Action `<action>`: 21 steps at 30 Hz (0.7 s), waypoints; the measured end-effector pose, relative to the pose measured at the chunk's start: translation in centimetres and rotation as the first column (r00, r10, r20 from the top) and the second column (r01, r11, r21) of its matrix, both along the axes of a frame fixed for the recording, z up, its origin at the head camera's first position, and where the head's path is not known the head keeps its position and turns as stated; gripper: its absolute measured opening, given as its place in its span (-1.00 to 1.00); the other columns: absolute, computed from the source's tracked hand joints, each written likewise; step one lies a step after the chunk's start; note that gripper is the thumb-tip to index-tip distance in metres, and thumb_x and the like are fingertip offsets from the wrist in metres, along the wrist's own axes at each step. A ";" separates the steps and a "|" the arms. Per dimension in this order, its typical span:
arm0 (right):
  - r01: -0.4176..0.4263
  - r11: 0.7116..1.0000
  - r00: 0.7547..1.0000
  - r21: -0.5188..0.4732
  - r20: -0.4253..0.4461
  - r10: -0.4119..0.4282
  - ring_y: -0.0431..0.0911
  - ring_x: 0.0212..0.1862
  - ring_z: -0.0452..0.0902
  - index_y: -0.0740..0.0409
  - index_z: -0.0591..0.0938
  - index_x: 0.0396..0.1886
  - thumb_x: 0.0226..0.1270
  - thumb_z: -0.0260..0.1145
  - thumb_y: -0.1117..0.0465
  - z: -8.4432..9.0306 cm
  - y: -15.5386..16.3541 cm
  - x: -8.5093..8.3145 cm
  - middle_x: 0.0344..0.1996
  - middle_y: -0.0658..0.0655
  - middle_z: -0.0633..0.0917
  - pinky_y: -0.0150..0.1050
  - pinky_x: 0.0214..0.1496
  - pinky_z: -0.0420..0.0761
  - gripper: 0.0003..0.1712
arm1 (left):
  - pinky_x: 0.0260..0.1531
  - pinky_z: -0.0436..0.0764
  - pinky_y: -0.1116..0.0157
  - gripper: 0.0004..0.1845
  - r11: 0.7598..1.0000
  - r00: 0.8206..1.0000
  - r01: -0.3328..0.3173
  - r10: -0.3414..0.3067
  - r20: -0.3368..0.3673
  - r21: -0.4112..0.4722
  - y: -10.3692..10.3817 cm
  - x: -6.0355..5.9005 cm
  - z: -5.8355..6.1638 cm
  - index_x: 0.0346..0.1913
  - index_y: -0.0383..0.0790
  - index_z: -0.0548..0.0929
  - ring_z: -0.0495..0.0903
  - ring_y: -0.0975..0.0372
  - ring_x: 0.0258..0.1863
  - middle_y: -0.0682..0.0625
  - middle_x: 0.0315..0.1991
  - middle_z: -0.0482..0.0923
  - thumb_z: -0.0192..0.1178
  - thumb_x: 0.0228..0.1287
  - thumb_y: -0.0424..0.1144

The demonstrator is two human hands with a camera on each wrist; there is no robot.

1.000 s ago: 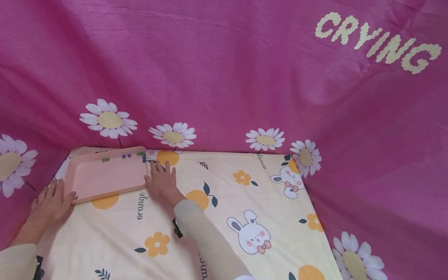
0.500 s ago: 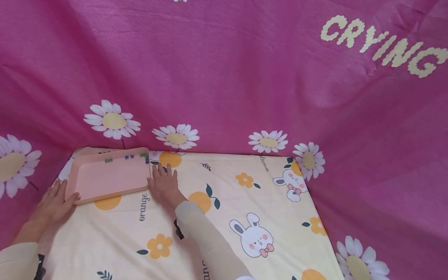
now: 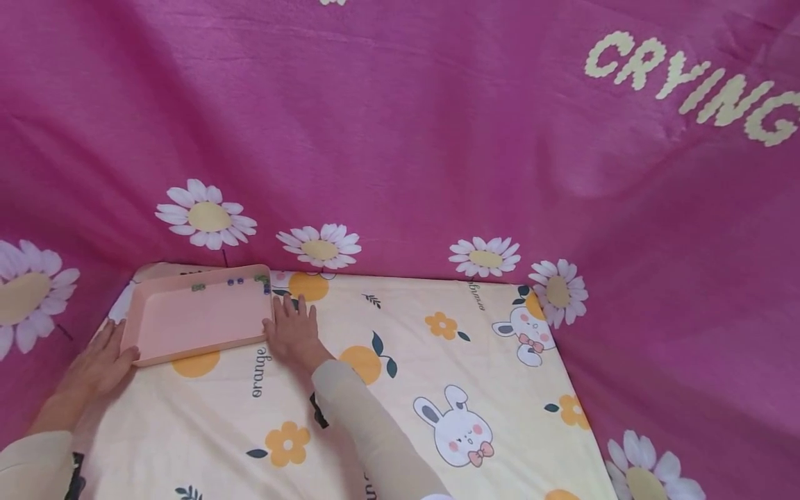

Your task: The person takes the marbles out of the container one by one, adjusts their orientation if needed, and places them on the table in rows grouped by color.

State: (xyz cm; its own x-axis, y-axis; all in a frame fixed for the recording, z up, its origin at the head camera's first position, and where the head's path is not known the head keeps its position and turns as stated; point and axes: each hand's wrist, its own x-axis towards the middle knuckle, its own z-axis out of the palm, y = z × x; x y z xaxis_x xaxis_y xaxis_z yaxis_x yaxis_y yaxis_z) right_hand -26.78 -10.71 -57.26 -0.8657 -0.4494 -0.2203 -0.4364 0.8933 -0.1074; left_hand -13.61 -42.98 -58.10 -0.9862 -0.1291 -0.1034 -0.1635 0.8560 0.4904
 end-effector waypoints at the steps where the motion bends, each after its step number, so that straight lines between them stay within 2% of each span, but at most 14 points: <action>1: 0.003 1.000 1.000 -0.003 0.005 -0.003 0.03 0.58 -0.27 -0.19 -0.11 0.63 0.57 -0.36 -0.31 -0.1 -0.1 -0.1 0.60 -0.06 -0.07 0.07 0.53 -0.11 -0.25 | 0.32 -0.14 -0.36 -0.25 1.000 1.000 -0.008 0.008 -0.003 -0.003 0.0 0.0 0.0 0.51 -0.49 -0.27 -0.27 -0.39 0.44 -0.57 0.46 -0.34 -0.32 0.56 -0.04; 4: 0.016 1.000 1.000 -0.021 0.025 -0.015 0.03 0.58 -0.30 -0.19 -0.12 0.63 0.56 -0.35 -0.33 -0.2 -0.3 -0.2 0.60 -0.07 -0.07 0.06 0.54 -0.16 -0.23 | 0.31 -0.11 -0.36 -0.28 1.000 1.000 -0.001 0.001 -0.024 -0.013 0.0 0.0 -0.1 0.53 -0.44 -0.26 -0.25 -0.36 0.45 -0.55 0.47 -0.32 -0.34 0.55 -0.08; 8: 0.016 1.000 0.999 -0.027 0.048 -0.015 0.03 0.58 -0.32 -0.17 -0.12 0.63 0.56 -0.33 -0.30 -0.1 -0.3 -0.2 0.60 -0.07 -0.09 0.06 0.53 -0.16 -0.23 | 0.29 -0.05 -0.36 -0.31 0.999 0.999 0.026 -0.027 -0.046 -0.032 -0.2 -0.1 -0.3 0.52 -0.48 -0.24 -0.21 -0.37 0.45 -0.58 0.46 -0.29 -0.37 0.54 -0.12; 15: -0.006 1.000 0.999 0.012 0.046 0.005 0.05 0.58 -0.32 -0.09 -0.11 0.64 0.59 -0.35 -0.18 -0.1 -0.3 0.0 0.60 -0.06 -0.13 0.08 0.53 -0.14 -0.28 | 0.30 -0.15 -0.38 -0.28 1.000 1.000 -0.020 0.020 -0.009 -0.010 0.1 0.0 -0.2 0.55 -0.35 -0.28 -0.30 -0.34 0.47 -0.53 0.49 -0.35 -0.32 0.52 -0.09; 21: -0.005 1.000 0.999 0.004 0.035 0.005 0.05 0.58 -0.37 -0.08 -0.20 0.63 0.59 -0.37 -0.15 -0.3 -0.3 0.1 0.60 -0.04 -0.16 0.10 0.53 -0.18 -0.27 | 0.31 -0.22 -0.37 -0.28 1.000 1.000 -0.012 0.012 0.003 0.003 0.1 -0.1 0.1 0.54 -0.37 -0.25 -0.32 -0.34 0.46 -0.50 0.50 -0.36 -0.31 0.52 -0.09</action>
